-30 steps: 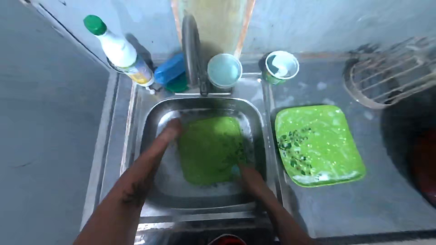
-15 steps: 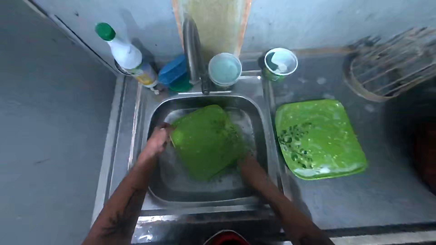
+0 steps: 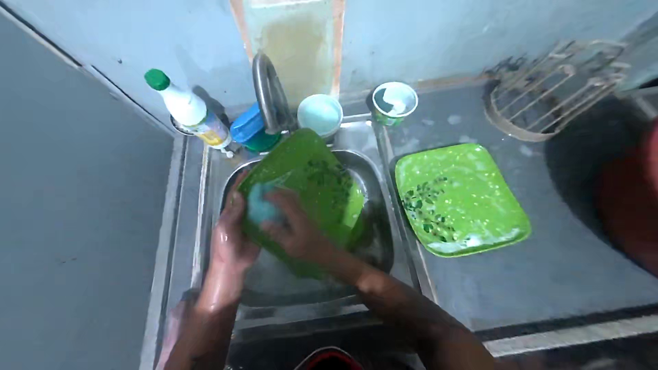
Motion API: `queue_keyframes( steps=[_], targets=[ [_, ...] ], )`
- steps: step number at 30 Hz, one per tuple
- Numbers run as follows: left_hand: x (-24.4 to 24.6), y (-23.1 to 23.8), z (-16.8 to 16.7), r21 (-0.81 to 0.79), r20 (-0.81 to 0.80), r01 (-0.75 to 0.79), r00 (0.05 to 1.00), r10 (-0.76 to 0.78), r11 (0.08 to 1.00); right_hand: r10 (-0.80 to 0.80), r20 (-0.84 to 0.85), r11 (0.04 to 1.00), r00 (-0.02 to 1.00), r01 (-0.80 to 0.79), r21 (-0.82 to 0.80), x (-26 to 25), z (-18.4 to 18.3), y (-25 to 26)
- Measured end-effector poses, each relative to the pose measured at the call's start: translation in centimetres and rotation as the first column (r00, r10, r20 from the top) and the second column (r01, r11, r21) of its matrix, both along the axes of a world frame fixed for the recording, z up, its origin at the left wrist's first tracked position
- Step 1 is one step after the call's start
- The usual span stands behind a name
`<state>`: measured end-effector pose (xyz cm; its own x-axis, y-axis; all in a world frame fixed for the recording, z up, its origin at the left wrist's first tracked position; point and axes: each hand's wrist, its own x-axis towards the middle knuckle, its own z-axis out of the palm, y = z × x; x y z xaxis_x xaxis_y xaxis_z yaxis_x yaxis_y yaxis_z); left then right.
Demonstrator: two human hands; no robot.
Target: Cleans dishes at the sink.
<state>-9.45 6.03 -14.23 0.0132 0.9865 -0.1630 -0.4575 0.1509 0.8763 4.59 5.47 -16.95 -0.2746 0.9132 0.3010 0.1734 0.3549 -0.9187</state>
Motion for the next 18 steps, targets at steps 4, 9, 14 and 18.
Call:
queue_keyframes(
  steps=[4,9,14,18],
  targets=[
    [0.4,-1.2,-0.3,-0.048,0.141,-0.108,0.984,0.113,0.993,-0.291,0.339,0.923,0.895,0.17,0.344,-1.5,-3.1,4.1],
    [0.5,-2.1,-1.5,-0.096,0.237,-0.117,0.962,0.137,0.988,-0.388,0.474,0.913,0.79,0.399,0.082,0.2,-4.0,7.1],
    [0.0,-1.0,-3.1,-0.124,0.201,-0.133,0.967,0.156,0.983,0.116,0.4,0.993,0.909,-0.122,-0.01,-0.3,-3.0,-2.1],
    [-2.8,-1.4,-2.7,-0.122,0.241,-0.173,0.95,0.198,0.977,-0.077,0.631,0.995,0.772,0.023,0.092,6.5,-6.1,0.5]
  ],
)
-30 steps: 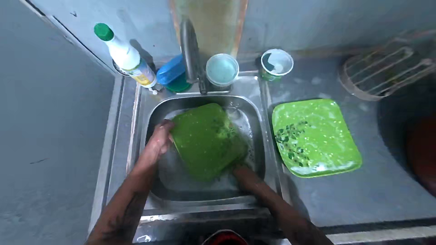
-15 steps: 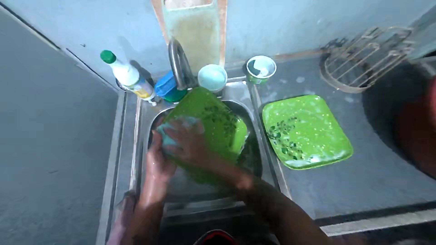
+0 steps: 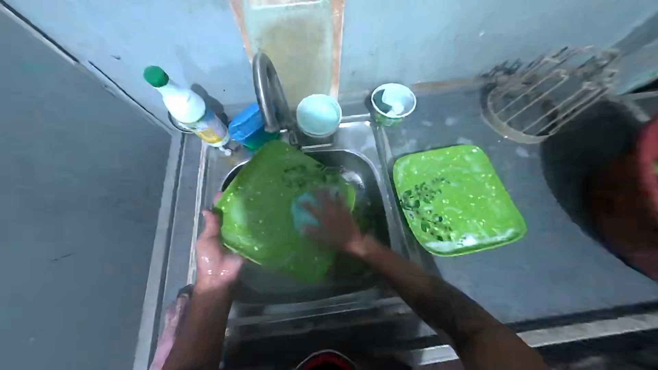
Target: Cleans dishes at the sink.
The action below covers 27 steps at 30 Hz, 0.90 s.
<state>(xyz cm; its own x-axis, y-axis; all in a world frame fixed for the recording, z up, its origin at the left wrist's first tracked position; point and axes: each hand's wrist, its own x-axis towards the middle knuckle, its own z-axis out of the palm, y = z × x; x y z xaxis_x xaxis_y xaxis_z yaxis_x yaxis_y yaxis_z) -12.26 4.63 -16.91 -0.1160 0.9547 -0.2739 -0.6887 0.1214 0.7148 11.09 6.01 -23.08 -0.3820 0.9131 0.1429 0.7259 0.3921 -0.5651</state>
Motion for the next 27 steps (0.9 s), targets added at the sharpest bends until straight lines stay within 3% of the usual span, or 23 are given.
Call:
queue_keyframes(
  steps=[2,4,7,9,10,12,14,16,17,18,20,22,23,25,27],
  targets=[
    [1.1,-0.3,0.1,0.005,-0.002,0.08,0.997,-0.08,0.997,-0.156,-0.011,0.985,0.988,0.156,0.069,0.0,0.0,2.9],
    [3.0,-0.4,0.0,-0.001,-0.003,0.147,0.989,-0.147,0.989,-0.185,-0.073,0.98,0.98,0.189,0.065,-3.1,1.3,3.5],
    [3.8,0.5,-0.1,0.0,0.015,0.126,0.992,-0.126,0.992,0.082,-0.22,0.997,0.972,-0.079,0.024,-6.4,2.7,-0.7],
    [1.9,0.8,0.0,0.055,-0.003,0.059,0.998,-0.059,0.997,0.252,-0.179,0.966,0.951,-0.257,-0.008,-4.5,2.4,-2.9],
    [0.7,0.7,0.1,0.073,0.005,0.034,0.999,-0.034,0.997,0.267,-0.115,0.964,0.957,-0.267,0.02,-2.7,1.5,-2.8],
    [-0.6,0.3,0.3,0.078,-0.008,0.029,1.0,-0.028,0.997,0.139,0.004,0.99,0.99,-0.139,0.025,0.7,0.1,-0.5],
    [0.5,-0.4,0.4,0.03,0.005,0.066,0.998,-0.066,0.997,-0.087,0.03,0.994,0.996,0.085,0.073,1.4,-0.7,2.8],
    [2.5,-0.7,0.1,-0.005,0.026,0.141,0.99,-0.141,0.99,-0.226,-0.079,0.967,0.971,0.234,0.104,-1.2,0.4,4.5],
    [3.3,-0.6,-0.3,0.004,0.074,0.191,0.979,-0.191,0.982,-0.223,-0.142,0.96,0.964,0.242,0.137,-3.2,1.0,4.2],
    [3.8,-0.3,-0.5,0.012,0.112,0.215,0.97,-0.215,0.976,-0.172,-0.206,0.963,0.963,0.208,0.169,-5.1,1.4,3.1],
    [4.0,0.2,-0.3,0.002,0.09,0.169,0.982,-0.168,0.986,0.037,-0.273,0.997,0.961,-0.016,0.079,-6.8,2.5,-0.6],
    [2.2,0.5,-0.1,0.038,0.004,0.096,0.995,-0.096,0.995,0.226,-0.216,0.974,0.95,-0.22,0.051,-5.0,2.3,-2.8],
    [1.0,0.5,0.0,0.058,-0.007,0.073,0.997,-0.072,0.996,0.247,-0.137,0.969,0.959,-0.241,0.054,-3.3,1.5,-2.5],
    [-0.1,0.3,0.1,0.078,0.01,0.074,0.997,-0.075,0.994,0.11,-0.018,0.993,0.994,-0.11,0.03,-0.2,-0.5,0.0],
    [0.7,-0.4,0.0,0.068,0.025,0.13,0.991,-0.132,0.989,-0.112,-0.023,0.984,0.993,0.114,0.139,0.2,-1.7,2.8]
  ],
)
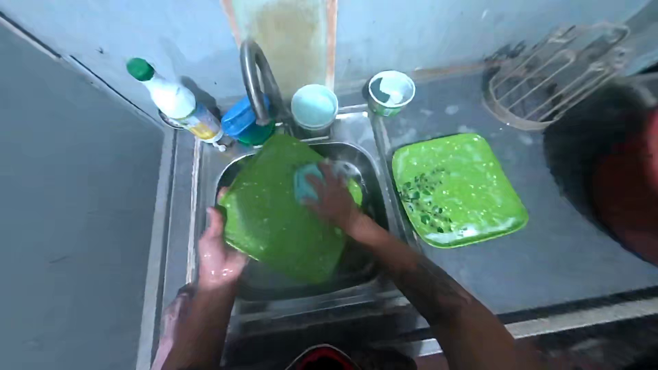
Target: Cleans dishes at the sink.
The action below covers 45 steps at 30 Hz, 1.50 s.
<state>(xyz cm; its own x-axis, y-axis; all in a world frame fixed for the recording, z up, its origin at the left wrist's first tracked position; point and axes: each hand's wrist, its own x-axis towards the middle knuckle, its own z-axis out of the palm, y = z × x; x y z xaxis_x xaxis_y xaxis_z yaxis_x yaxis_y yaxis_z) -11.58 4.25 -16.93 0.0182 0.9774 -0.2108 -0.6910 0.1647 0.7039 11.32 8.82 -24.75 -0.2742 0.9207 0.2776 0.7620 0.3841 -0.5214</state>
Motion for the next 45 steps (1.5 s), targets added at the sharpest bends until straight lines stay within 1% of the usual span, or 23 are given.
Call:
queue_keyframes(
  steps=[2,4,6,8,9,11,13,15,17,19,22,23,25,28,30,32,34,36,37,39,42,44,45],
  targets=[
    [1.6,-0.2,-0.5,-0.025,0.006,0.061,0.998,-0.06,0.998,-0.065,-0.057,0.998,0.996,0.066,0.007,-2.6,1.3,0.6],
    [2.5,0.3,-0.7,-0.035,0.025,0.058,0.998,-0.057,0.998,0.117,-0.146,0.989,0.982,-0.128,-0.069,-5.2,3.1,-1.7],
    [1.6,0.7,-0.4,-0.025,-0.01,-0.011,1.0,0.011,1.0,0.36,-0.153,0.92,0.92,-0.378,-0.109,-4.8,3.5,-4.3],
    [-0.3,0.8,0.1,-0.014,-0.038,-0.101,0.994,0.101,0.995,0.427,-0.087,0.892,0.9,-0.435,-0.121,-2.0,2.0,-4.6],
    [-1.1,0.7,0.3,0.002,-0.044,-0.111,0.993,0.111,0.994,0.381,-0.045,0.91,0.924,-0.383,-0.159,-0.2,1.3,-3.7],
    [-1.3,0.2,0.4,0.005,-0.037,-0.089,0.995,0.089,0.996,0.156,0.028,0.974,0.987,-0.149,-0.172,1.7,0.5,-0.9],
    [0.3,-0.3,0.0,-0.021,-0.023,-0.017,1.0,0.016,1.0,-0.054,0.011,0.996,0.998,0.054,-0.075,0.4,0.7,1.5],
    [2.7,-0.5,-0.3,-0.082,-0.011,0.044,0.999,-0.045,0.996,-0.096,-0.085,0.994,0.992,0.092,-0.056,-3.4,2.0,1.8],
    [4.0,-0.1,-0.6,-0.123,0.02,0.053,0.999,-0.051,0.991,0.011,-0.19,0.989,0.982,-0.039,-0.145,-7.1,3.4,-0.8],
    [3.3,0.4,-0.8,-0.09,0.009,0.013,1.0,-0.013,0.996,0.191,-0.282,0.946,0.94,-0.253,-0.204,-7.8,4.6,-5.0],
    [0.0,0.6,-0.4,-0.133,-0.044,-0.118,0.993,0.113,0.984,0.44,-0.094,0.845,0.893,-0.447,-0.294,-3.6,5.4,-8.6],
    [-0.9,0.6,0.2,-0.167,-0.054,-0.147,0.989,0.14,0.975,0.475,-0.028,0.824,0.879,-0.456,-0.335,-1.9,5.8,-8.9],
    [-1.9,0.4,1.5,-0.233,-0.119,-0.182,0.98,0.158,0.955,0.475,-0.031,0.806,0.88,-0.449,-0.385,1.0,7.8,-8.7],
    [-2.4,0.0,3.1,-0.257,-0.252,-0.112,0.967,0.046,0.96,0.375,-0.243,0.844,0.895,-0.438,-0.309,4.1,13.0,-6.6],
    [-4.6,-0.1,2.1,-0.091,-0.383,0.149,0.908,-0.172,0.985,0.2,-0.523,0.909,0.829,-0.356,-0.216,6.2,14.2,-4.2],
    [-4.5,0.2,2.0,-0.055,-0.597,0.229,0.773,-0.216,0.972,-0.034,-0.706,0.963,0.707,-0.165,-0.211,6.9,14.6,-1.1],
    [-2.4,-0.4,3.3,-0.043,-0.614,0.28,0.75,-0.247,0.959,-0.163,-0.732,0.985,0.661,0.065,-0.16,6.0,14.0,1.3],
    [-0.5,-0.9,3.3,0.035,-0.48,0.348,0.828,-0.29,0.937,-0.118,-0.658,0.977,0.744,0.204,0.055,4.1,12.3,1.7],
    [0.3,-1.0,3.2,0.057,-0.424,0.364,0.852,-0.308,0.93,-0.053,-0.608,0.965,0.792,0.197,0.172,2.7,11.3,1.5],
    [1.3,-1.1,2.8,0.06,-0.385,0.416,0.849,-0.363,0.908,0.143,-0.531,0.947,0.835,0.04,0.318,-0.9,9.7,-0.4],
    [1.1,-3.0,2.0,0.031,-0.519,0.434,0.777,-0.357,0.9,0.364,-0.353,0.884,0.862,-0.201,0.422,-5.3,9.3,-4.1],
    [1.5,-2.9,1.8,0.071,-0.655,0.471,0.686,-0.315,0.879,0.329,-0.336,0.876,0.883,-0.153,0.457,-5.0,9.9,-3.4],
    [1.9,-2.8,1.9,0.108,-0.639,0.494,0.7,-0.32,0.863,0.26,-0.37,0.883,0.892,-0.065,0.464,-4.0,9.9,-2.0]
  ],
)
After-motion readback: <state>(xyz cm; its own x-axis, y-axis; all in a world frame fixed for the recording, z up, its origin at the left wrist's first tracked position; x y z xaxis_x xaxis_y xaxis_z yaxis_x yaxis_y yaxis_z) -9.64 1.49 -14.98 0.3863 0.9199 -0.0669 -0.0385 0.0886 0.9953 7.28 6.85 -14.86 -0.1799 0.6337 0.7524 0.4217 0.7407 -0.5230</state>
